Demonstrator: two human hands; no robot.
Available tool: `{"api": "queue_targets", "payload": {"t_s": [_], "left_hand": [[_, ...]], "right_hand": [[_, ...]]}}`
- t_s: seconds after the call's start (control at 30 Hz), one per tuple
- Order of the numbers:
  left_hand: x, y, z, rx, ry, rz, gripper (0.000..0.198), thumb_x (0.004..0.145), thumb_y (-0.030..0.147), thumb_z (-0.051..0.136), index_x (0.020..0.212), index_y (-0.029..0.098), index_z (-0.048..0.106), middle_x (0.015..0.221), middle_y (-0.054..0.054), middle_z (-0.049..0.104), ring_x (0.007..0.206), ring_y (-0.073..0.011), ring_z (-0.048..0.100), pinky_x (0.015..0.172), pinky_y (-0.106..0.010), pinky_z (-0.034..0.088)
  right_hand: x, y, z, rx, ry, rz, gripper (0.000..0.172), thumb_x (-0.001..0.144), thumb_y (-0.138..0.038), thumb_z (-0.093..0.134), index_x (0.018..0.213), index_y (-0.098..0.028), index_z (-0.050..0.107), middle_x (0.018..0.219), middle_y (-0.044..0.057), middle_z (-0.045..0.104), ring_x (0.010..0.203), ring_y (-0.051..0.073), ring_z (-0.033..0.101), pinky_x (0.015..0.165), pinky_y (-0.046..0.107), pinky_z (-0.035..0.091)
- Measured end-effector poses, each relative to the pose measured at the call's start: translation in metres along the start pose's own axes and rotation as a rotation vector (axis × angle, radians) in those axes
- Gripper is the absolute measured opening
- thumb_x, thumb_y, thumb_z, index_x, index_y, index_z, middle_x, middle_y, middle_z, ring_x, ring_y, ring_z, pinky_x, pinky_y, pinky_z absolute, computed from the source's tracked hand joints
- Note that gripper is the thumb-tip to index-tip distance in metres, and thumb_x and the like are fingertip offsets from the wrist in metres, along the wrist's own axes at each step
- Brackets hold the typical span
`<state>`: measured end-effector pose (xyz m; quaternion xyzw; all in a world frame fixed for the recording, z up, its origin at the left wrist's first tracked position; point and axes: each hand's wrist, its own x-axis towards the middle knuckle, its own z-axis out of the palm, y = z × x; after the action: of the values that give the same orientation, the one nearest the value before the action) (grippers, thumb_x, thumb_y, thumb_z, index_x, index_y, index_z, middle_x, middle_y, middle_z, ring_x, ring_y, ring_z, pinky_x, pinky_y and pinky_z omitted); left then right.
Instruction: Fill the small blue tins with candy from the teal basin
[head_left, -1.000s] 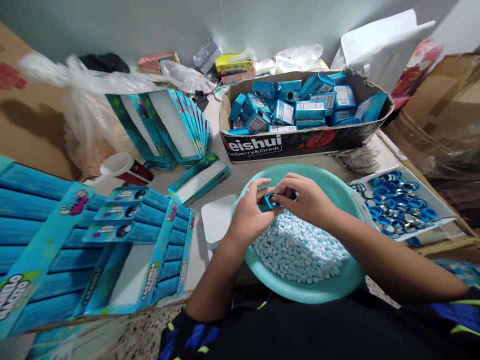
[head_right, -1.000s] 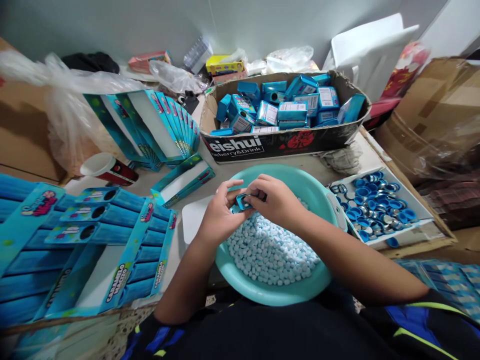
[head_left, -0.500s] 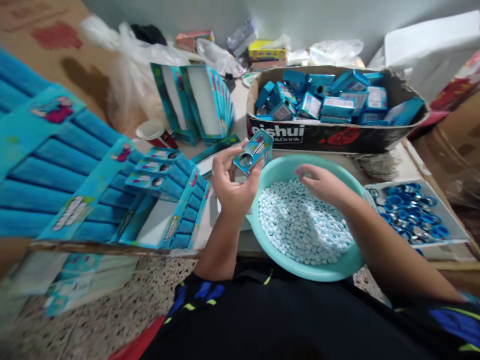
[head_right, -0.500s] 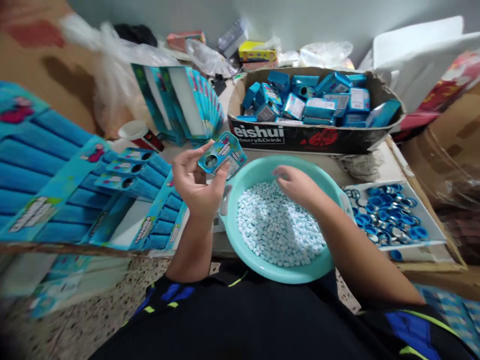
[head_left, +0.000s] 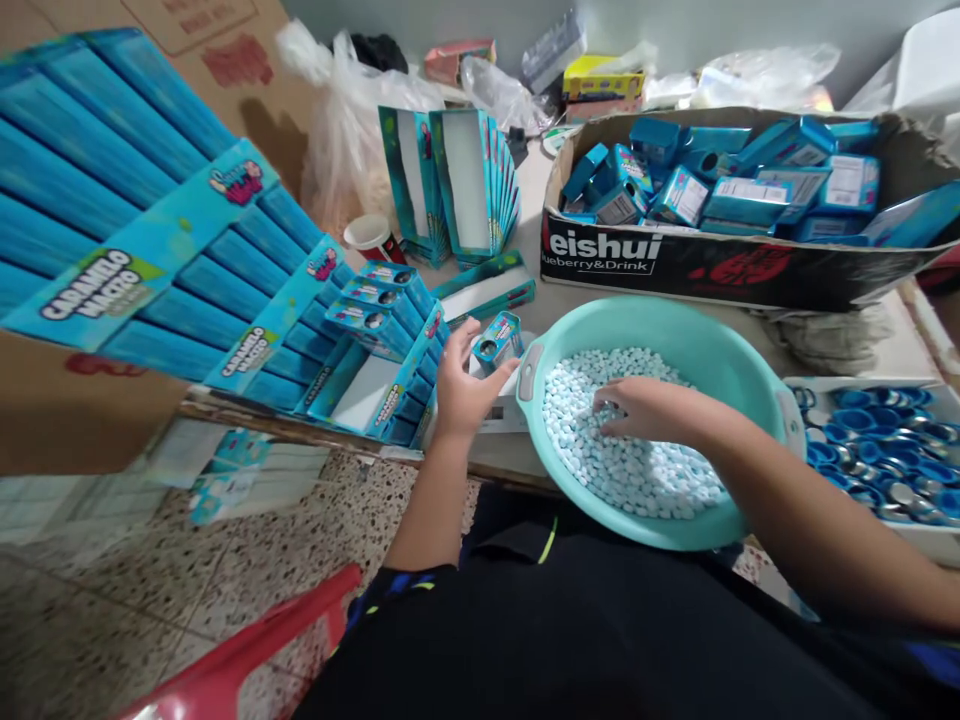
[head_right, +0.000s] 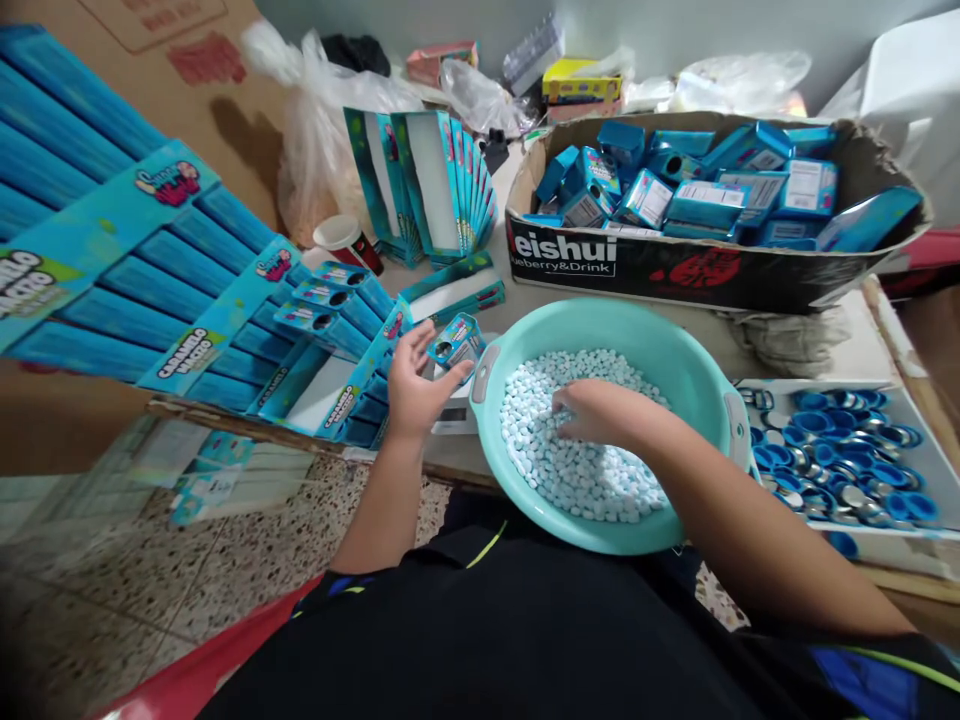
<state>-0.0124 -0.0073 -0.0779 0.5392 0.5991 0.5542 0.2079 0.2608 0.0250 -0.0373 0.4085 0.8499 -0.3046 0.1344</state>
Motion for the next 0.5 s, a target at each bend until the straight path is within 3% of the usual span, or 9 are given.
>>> {"api": "queue_targets", "payload": {"t_s": [0.07, 0.2, 0.37, 0.5], "left_hand": [[-0.006, 0.008, -0.012, 0.012, 0.092, 0.082, 0.059, 0.082, 0.043, 0.083, 0.133, 0.025, 0.058, 0.142, -0.013, 0.064, 0.136, -0.0288, 0.062, 0.115, -0.049, 0.053], [-0.029, 0.02, -0.041, 0.033, 0.306, 0.187, 0.051, 0.094, 0.052, 0.069, 0.135, 0.025, 0.054, 0.131, -0.013, 0.066, 0.117, -0.0241, 0.072, 0.105, -0.044, 0.058], [-0.068, 0.024, -0.067, 0.141, 0.549, 0.152, 0.057, 0.093, 0.057, 0.068, 0.134, 0.02, 0.053, 0.121, -0.013, 0.068, 0.097, -0.022, 0.076, 0.093, -0.043, 0.062], [-0.091, 0.031, -0.087, 0.182, 0.689, 0.15, 0.051, 0.092, 0.052, 0.07, 0.128, 0.018, 0.058, 0.112, -0.01, 0.07, 0.089, -0.0204, 0.076, 0.089, -0.042, 0.063]], "right_hand": [[-0.002, 0.0, 0.0, -0.024, 0.016, 0.01, 0.024, 0.089, -0.023, 0.073, 0.112, -0.019, 0.078, 0.108, 0.011, 0.078, 0.097, 0.031, 0.072, 0.075, 0.037, 0.051], [-0.012, 0.007, -0.002, -0.018, 0.091, 0.049, 0.017, 0.088, -0.016, 0.066, 0.097, -0.022, 0.079, 0.091, 0.007, 0.079, 0.082, 0.026, 0.07, 0.068, 0.034, 0.046], [-0.021, 0.014, -0.009, 0.054, 0.198, 0.059, 0.019, 0.089, -0.016, 0.061, 0.09, -0.022, 0.079, 0.087, 0.005, 0.078, 0.077, 0.023, 0.068, 0.066, 0.032, 0.045], [-0.024, 0.007, -0.009, 0.074, 0.205, 0.052, 0.022, 0.089, -0.016, 0.06, 0.095, -0.022, 0.081, 0.091, 0.006, 0.079, 0.082, 0.024, 0.07, 0.067, 0.032, 0.048]]}}
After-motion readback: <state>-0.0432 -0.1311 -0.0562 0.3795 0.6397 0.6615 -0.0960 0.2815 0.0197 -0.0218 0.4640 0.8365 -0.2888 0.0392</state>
